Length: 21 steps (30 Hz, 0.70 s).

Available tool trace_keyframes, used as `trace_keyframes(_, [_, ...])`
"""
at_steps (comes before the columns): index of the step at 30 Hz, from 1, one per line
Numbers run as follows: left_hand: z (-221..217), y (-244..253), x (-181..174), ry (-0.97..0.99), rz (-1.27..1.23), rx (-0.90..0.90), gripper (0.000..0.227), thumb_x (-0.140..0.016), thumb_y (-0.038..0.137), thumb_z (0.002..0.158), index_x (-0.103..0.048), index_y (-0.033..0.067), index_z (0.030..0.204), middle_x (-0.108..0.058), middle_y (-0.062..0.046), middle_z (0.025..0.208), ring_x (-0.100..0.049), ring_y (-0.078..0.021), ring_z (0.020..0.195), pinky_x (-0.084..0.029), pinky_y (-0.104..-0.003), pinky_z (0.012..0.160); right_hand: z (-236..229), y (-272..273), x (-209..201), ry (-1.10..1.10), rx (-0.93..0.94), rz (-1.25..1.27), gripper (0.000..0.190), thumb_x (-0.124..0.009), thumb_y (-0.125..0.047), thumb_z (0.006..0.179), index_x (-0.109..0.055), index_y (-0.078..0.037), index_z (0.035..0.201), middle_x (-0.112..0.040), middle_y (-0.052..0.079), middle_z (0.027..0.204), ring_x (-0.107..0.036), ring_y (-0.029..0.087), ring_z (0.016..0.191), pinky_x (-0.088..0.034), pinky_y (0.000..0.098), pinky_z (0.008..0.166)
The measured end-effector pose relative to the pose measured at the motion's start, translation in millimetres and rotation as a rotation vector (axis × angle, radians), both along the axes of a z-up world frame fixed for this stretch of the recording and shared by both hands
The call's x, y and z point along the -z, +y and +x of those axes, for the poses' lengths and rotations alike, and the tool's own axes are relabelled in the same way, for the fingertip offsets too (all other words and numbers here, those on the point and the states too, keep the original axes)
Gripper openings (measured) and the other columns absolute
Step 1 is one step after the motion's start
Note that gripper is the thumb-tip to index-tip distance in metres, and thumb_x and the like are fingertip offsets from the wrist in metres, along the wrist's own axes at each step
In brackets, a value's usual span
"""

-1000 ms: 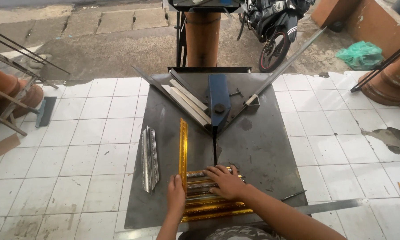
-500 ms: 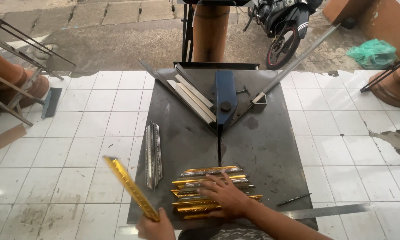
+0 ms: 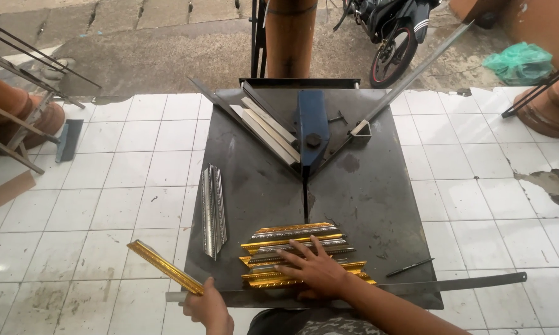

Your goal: The person uses a miter saw to cut several silver and gold decorative mouldings one by one. Each piece is positioned against the saw fence, cut, and then set aside on the table. The process is repeated for multiple pieces throughout the clip.

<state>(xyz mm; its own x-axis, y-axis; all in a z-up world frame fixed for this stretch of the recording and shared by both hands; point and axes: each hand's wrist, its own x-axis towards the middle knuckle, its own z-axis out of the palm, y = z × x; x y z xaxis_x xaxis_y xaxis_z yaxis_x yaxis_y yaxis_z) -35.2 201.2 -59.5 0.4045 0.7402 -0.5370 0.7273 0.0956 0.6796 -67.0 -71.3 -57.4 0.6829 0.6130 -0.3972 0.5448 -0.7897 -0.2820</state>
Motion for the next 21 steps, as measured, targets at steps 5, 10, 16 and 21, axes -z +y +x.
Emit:
trace_keyframes(5, [4.3,6.5,-1.6,-0.044,-0.032,0.104,0.045,-0.071,0.021,0.105,-0.06,-0.0023,0.143,-0.044,-0.024,0.152,-0.053,-0.0448,0.136,-0.052,-0.06,0.108,5.6,3.8,-11.2,0.021,0.043,-0.075,0.101,-0.069,-0.061,0.102,-0.013,-0.032,0.181,0.001,0.005,0.191,0.004,0.044,0.173,0.004,0.0838,0.128])
trace_keyframes(10, [7.8,2.6,-13.6,-0.007,0.139,0.173,0.033,-0.072,0.022,0.103,-0.073,0.0009,0.128,-0.053,-0.029,0.145,-0.043,-0.0487,0.138,-0.05,-0.065,0.102,23.6,-8.8,-22.9,0.078,0.084,-0.022,0.096,-0.067,-0.069,0.097,-0.026,-0.038,0.178,-0.008,0.002,0.19,-0.002,0.036,0.173,0.005,0.0805,0.13])
trace_keyframes(16, [12.0,-38.1,-61.5,-0.2,-0.081,0.292,0.064,-0.076,0.046,0.103,-0.057,0.005,0.147,-0.069,-0.019,0.128,-0.07,-0.0369,0.114,-0.057,-0.051,0.097,37.9,-28.0,3.7,-0.261,0.73,0.354,0.055,-0.067,-0.052,0.106,-0.068,-0.023,0.153,-0.064,0.001,0.16,-0.051,0.028,0.152,-0.035,0.06,0.123])
trace_keyframes(21, [53.0,-102.7,-69.7,-0.296,-0.519,0.242,0.047,-0.044,0.016,0.113,-0.059,0.0144,0.157,-0.071,-0.015,0.132,-0.068,-0.0319,0.111,-0.055,-0.048,0.091,39.2,-17.8,-22.6,0.046,1.324,0.754,0.055,-0.06,-0.057,0.103,-0.086,-0.016,0.128,-0.088,0.002,0.122,-0.079,0.02,0.115,-0.06,0.0411,0.099])
